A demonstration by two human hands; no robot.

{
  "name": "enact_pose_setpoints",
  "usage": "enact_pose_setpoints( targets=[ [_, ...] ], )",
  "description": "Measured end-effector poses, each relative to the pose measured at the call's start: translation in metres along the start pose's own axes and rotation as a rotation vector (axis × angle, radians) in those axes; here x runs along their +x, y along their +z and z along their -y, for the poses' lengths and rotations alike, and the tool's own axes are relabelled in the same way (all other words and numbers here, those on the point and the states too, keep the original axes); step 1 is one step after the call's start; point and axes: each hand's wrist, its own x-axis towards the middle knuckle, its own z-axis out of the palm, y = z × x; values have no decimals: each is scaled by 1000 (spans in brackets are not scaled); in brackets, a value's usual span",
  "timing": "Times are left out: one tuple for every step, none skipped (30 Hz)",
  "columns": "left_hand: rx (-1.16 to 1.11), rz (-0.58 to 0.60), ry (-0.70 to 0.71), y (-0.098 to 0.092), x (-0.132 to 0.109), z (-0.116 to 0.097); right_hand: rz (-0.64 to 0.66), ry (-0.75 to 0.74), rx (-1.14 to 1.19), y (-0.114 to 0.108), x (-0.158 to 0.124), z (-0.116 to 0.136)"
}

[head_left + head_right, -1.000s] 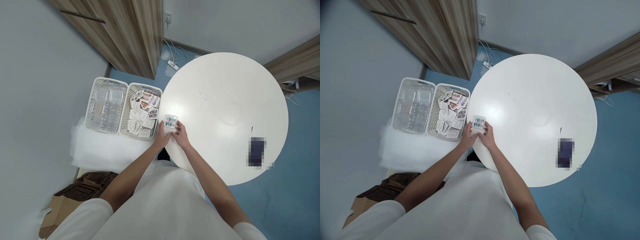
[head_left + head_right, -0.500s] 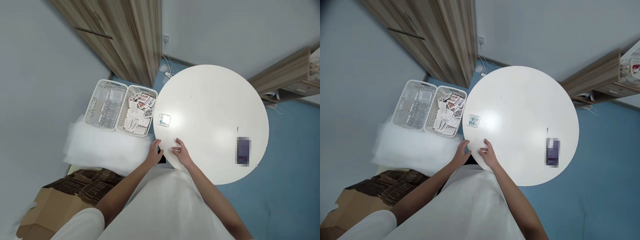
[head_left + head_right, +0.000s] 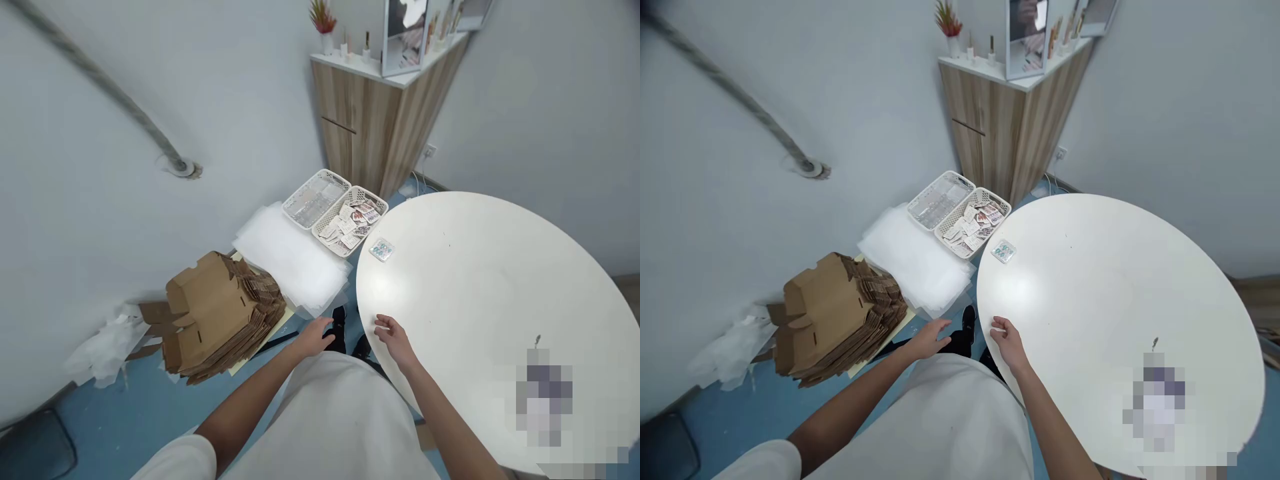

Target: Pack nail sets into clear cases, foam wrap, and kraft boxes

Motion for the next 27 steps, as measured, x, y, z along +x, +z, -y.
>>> enact_pose_setpoints(
  targets=[
    [4,12,-15,-1,-5,4,18,-9,-9,2,-2,3],
    [15,26,-29,-3,-8,8,35,-17,-20,5,-4,5],
    [31,40,-40,-5,-11,12,47,-25,-31,9,-5,8],
    [51,53,-51,-8,-12,15,56,-34,-42,13,-6,10],
    [68,60,-57,-11,-13,18,66,-43,-52,18,-6,12],
    [80,59,-54,-15,-14,20,78,-53,-59,23,-5,14],
    [84,46,-44,-21,-15,22,90,-64,-66,29,-3,17],
    [83,23,-28,-26,-16,25,103,-74,-71,36,0,20],
    [79,-3,-9,-33,-18,27,116,-83,-77,44,3,24],
    [73,-33,7,-40,-19,30,128,-90,-83,52,7,29],
    [68,-61,21,-47,-21,32,138,-98,-89,62,11,34],
    [64,-84,29,-54,-23,35,147,-108,-97,71,15,39],
    [58,-103,38,-61,-25,39,158,-117,-109,82,19,45],
    [49,-125,51,-68,-26,42,166,-126,-125,92,23,50],
    [36,-155,69,-75,-27,45,173,-137,-146,102,27,55],
    [20,-191,91,-82,-27,48,180,-148,-171,112,32,59],
    [-1,-238,116,-88,-26,50,184,-159,-199,121,36,62],
    [-26,-287,138,-94,-24,52,187,-170,-228,130,40,65],
    [-46,-330,149,-100,-22,53,191,-179,-258,137,43,68],
    [-59,-358,147,-105,-19,53,196,-186,-285,144,47,71],
    [-64,-367,139,-111,-16,52,202,-191,-308,149,50,74],
    [-61,-359,127,-117,-12,51,207,-195,-327,153,53,78],
    [-52,-340,114,-122,-8,50,208,-201,-342,157,57,82],
    [-41,-315,101,-127,-4,49,208,-208,-354,160,60,87],
    [-30,-292,89,-131,1,48,206,-215,-365,162,64,91],
    [-24,-275,76,-135,6,48,201,-220,-376,163,69,96],
    [-25,-261,60,-138,11,49,198,-220,-388,165,74,100]
  ],
)
